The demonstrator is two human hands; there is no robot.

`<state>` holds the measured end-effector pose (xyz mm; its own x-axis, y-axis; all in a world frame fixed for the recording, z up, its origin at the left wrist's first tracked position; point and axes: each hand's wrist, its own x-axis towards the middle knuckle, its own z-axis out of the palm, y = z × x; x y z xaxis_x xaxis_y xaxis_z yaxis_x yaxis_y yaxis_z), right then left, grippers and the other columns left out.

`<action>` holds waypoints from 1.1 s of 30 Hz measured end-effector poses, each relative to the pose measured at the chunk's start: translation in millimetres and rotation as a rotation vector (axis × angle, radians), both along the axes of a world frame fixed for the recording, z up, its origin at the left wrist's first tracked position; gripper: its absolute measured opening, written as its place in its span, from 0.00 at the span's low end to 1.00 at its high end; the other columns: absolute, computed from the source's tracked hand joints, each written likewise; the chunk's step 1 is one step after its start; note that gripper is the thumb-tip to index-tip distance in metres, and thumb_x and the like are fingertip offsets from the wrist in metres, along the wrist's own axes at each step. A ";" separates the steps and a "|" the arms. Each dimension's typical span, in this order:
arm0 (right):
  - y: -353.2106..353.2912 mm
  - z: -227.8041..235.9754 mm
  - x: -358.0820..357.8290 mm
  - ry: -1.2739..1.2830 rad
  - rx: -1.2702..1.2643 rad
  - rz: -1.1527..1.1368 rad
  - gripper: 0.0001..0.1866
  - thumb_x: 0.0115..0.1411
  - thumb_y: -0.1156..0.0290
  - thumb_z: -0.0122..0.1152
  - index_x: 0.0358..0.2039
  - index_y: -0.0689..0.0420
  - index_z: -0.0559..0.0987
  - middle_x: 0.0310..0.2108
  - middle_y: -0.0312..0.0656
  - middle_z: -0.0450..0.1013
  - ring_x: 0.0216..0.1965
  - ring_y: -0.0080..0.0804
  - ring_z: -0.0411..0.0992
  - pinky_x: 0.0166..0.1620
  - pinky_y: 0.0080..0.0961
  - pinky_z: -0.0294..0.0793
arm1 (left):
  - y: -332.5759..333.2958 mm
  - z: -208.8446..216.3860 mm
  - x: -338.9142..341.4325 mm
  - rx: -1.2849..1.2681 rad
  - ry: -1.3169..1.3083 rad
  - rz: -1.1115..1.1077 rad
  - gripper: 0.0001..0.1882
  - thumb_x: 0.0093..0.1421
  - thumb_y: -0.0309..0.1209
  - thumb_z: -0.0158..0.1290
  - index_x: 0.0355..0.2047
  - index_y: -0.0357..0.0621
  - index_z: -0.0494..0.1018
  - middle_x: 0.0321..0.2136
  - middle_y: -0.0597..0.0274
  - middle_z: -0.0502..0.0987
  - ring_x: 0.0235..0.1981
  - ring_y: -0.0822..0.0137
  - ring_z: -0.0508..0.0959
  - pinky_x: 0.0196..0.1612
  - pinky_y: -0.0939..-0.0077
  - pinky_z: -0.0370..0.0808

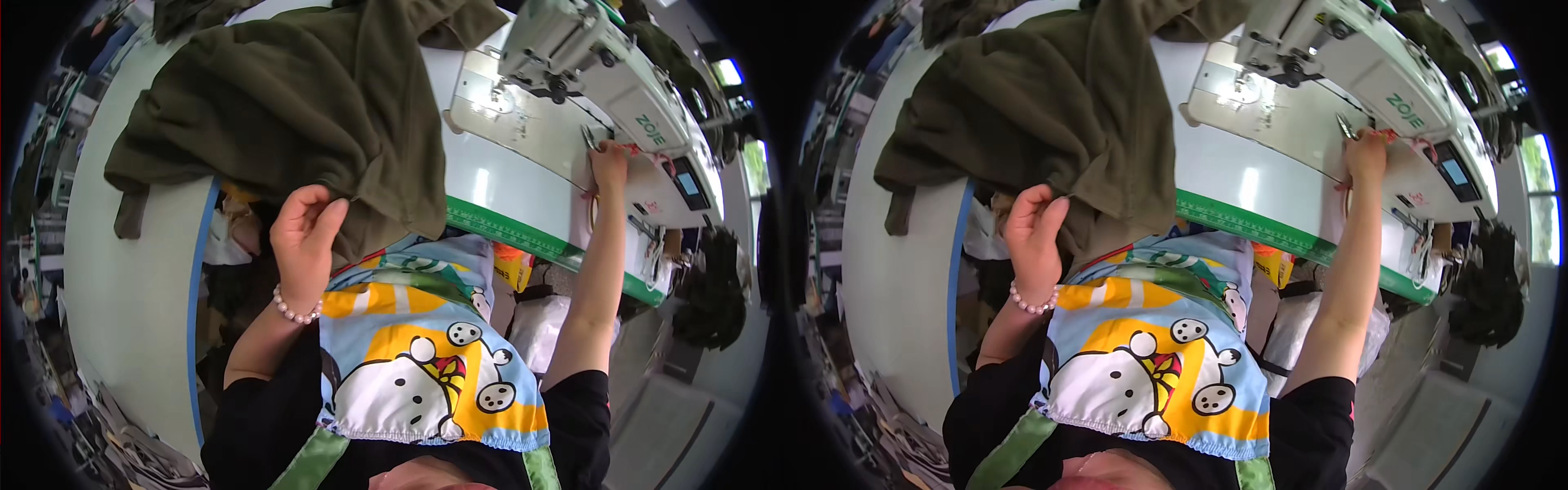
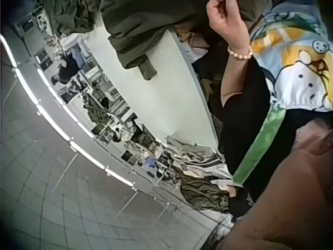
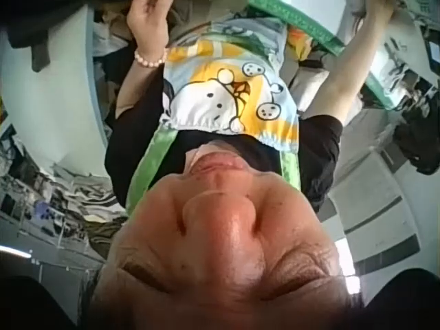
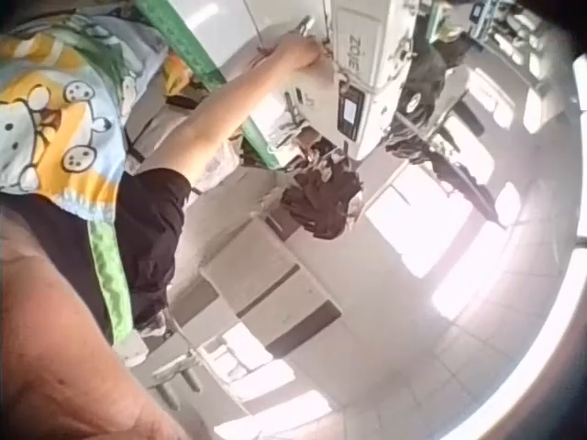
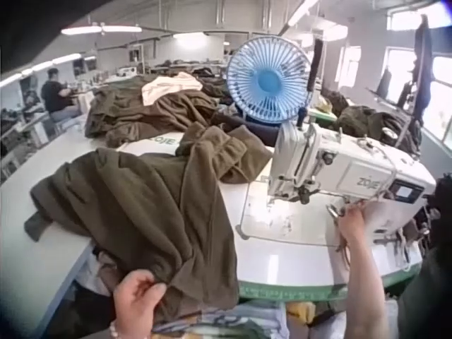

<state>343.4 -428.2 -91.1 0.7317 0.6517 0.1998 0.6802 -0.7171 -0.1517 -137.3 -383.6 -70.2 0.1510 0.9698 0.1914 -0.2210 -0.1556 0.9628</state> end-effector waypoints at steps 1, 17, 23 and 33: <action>3.8 -3.0 -1.8 0.006 -0.001 0.029 0.16 0.50 0.64 0.60 0.38 0.58 0.76 0.38 0.48 0.75 0.43 0.46 0.72 0.46 0.38 0.71 | -0.5 0.4 -2.9 -0.001 0.006 0.029 0.07 0.55 0.18 0.53 0.35 0.37 0.70 0.26 0.72 0.72 0.27 0.83 0.69 0.33 0.91 0.66; -49.6 73.9 -279.6 1.571 0.593 0.933 0.06 0.56 0.82 0.53 0.30 0.60 0.65 0.37 0.46 0.73 0.34 0.25 0.71 0.37 0.19 0.70 | 9.9 -2.6 0.8 0.266 0.027 -0.019 0.07 0.54 0.16 0.53 0.34 0.35 0.70 0.42 0.60 0.70 0.29 0.80 0.70 0.35 0.87 0.70; -8.2 58.5 -321.3 1.292 0.325 1.219 0.10 0.63 0.71 0.49 0.42 0.62 0.68 0.31 0.40 0.72 0.28 0.16 0.67 0.27 0.10 0.65 | 3.8 3.9 -1.5 0.234 0.116 0.002 0.06 0.53 0.16 0.54 0.32 0.34 0.70 0.39 0.60 0.72 0.29 0.80 0.71 0.33 0.87 0.70; 4.2 68.7 -318.7 1.411 0.211 0.866 0.14 0.67 0.63 0.42 0.39 0.60 0.72 0.21 0.33 0.70 0.18 0.12 0.58 0.22 0.09 0.57 | 7.3 -0.4 -4.3 0.238 0.168 -0.029 0.07 0.52 0.17 0.55 0.31 0.34 0.70 0.35 0.61 0.73 0.26 0.79 0.72 0.31 0.87 0.71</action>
<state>24.6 -424.0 -22.4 -0.1367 0.9824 -0.1271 0.0926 -0.1151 -0.9890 -141.6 -376.4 -70.6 0.2265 0.8956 0.3829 -0.0688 -0.3774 0.9235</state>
